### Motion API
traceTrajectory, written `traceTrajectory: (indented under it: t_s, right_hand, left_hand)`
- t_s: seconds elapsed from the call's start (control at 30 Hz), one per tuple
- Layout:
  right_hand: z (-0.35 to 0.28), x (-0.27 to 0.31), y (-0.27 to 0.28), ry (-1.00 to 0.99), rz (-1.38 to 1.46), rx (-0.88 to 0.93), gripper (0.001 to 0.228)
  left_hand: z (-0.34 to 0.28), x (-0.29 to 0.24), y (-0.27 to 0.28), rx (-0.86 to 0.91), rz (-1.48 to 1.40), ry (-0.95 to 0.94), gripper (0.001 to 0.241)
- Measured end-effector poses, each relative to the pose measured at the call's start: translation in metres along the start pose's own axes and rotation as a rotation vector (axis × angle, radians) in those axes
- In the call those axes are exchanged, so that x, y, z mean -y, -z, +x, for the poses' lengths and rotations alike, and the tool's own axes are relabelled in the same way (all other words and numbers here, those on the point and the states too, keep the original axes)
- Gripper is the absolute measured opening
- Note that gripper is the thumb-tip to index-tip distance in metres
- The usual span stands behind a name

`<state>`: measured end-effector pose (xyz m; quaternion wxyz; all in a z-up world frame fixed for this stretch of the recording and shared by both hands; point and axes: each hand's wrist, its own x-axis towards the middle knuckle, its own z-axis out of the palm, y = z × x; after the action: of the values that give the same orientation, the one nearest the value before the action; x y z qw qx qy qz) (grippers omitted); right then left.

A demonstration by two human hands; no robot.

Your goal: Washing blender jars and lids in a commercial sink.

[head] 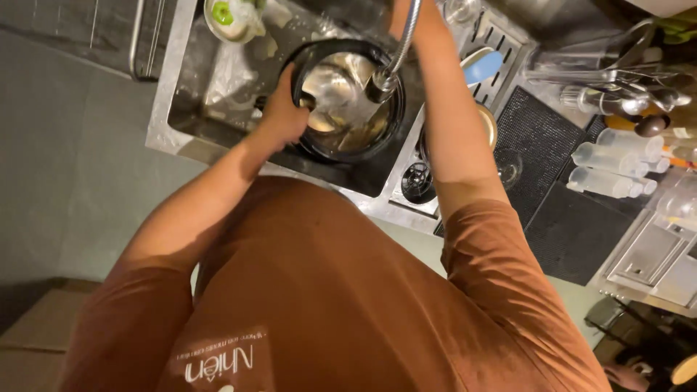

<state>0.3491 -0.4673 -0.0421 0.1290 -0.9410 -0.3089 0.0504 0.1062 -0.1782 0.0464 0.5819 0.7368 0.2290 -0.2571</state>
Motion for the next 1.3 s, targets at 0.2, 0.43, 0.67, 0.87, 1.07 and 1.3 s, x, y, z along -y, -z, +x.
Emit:
traceTrajectory:
  t_s: [0.2, 0.43, 0.67, 0.87, 1.07, 1.3]
  right_hand:
    - [-0.087, 0.105, 0.091, -0.300, 0.783, -0.209, 0.018]
    - [-0.156, 0.170, 0.052, -0.904, 1.484, 0.073, 0.026]
    - [-0.129, 0.216, 0.050, -0.958, 1.673, 0.033, 0.028]
    - [-0.174, 0.159, 0.073, -0.722, 1.037, 0.006, 0.042]
    - [-0.115, 0.206, 0.136, -0.600, 1.178, -0.020, 0.037]
    - [-0.078, 0.211, 0.135, -0.689, 0.830, 0.428, 0.041]
  left_hand:
    - [0.030, 0.043, 0.001, -0.080, 0.007, -0.127, 0.086]
    - [0.040, 0.058, -0.001, -0.106, 0.113, -0.306, 0.087]
    - [-0.004, 0.036, 0.003, -0.294, 0.360, -0.462, 0.092]
    - [-0.011, 0.021, -0.015, -0.322, 0.217, -0.912, 0.051]
    - [0.050, 0.033, -0.089, 0.185, -0.444, -0.278, 0.030]
    - [0.056, 0.057, -0.084, 0.248, -0.855, -0.034, 0.024]
